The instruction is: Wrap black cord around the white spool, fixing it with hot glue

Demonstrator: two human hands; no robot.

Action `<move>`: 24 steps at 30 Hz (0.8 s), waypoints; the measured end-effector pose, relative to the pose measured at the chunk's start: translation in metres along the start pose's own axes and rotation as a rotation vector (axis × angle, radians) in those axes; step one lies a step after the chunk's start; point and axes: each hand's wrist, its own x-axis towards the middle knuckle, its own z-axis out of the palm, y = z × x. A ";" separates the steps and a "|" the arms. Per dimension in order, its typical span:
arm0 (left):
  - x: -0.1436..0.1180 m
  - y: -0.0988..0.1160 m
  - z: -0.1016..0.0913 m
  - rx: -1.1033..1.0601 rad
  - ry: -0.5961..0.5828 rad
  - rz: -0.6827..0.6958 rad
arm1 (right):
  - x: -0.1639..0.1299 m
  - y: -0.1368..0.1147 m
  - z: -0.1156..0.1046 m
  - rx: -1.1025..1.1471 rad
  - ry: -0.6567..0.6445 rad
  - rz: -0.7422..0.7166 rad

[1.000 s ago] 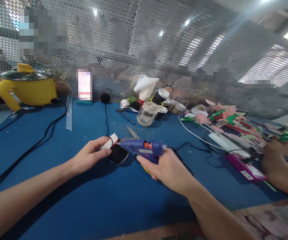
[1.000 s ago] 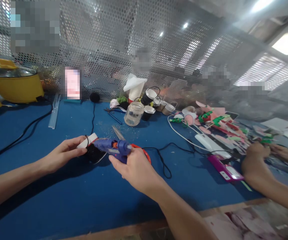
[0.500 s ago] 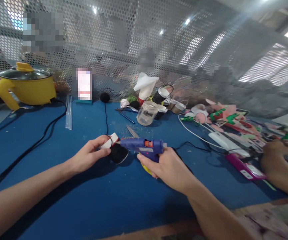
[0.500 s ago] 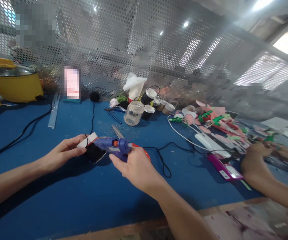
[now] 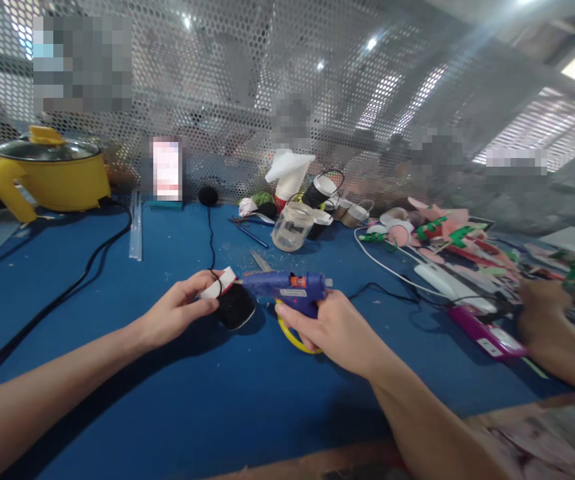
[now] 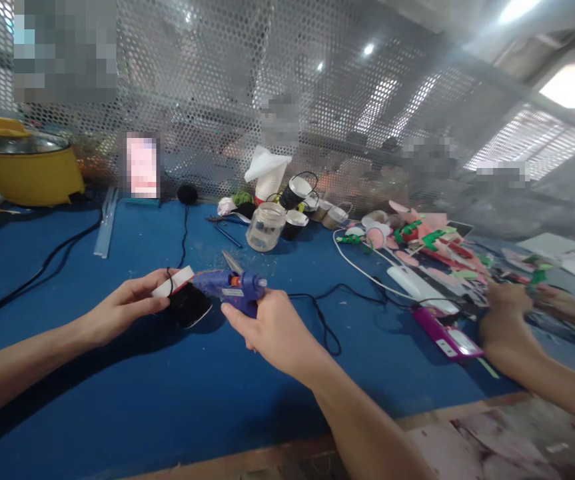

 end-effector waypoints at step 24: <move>-0.001 -0.002 0.000 0.024 -0.019 0.005 | -0.004 -0.005 0.005 -0.029 0.003 0.044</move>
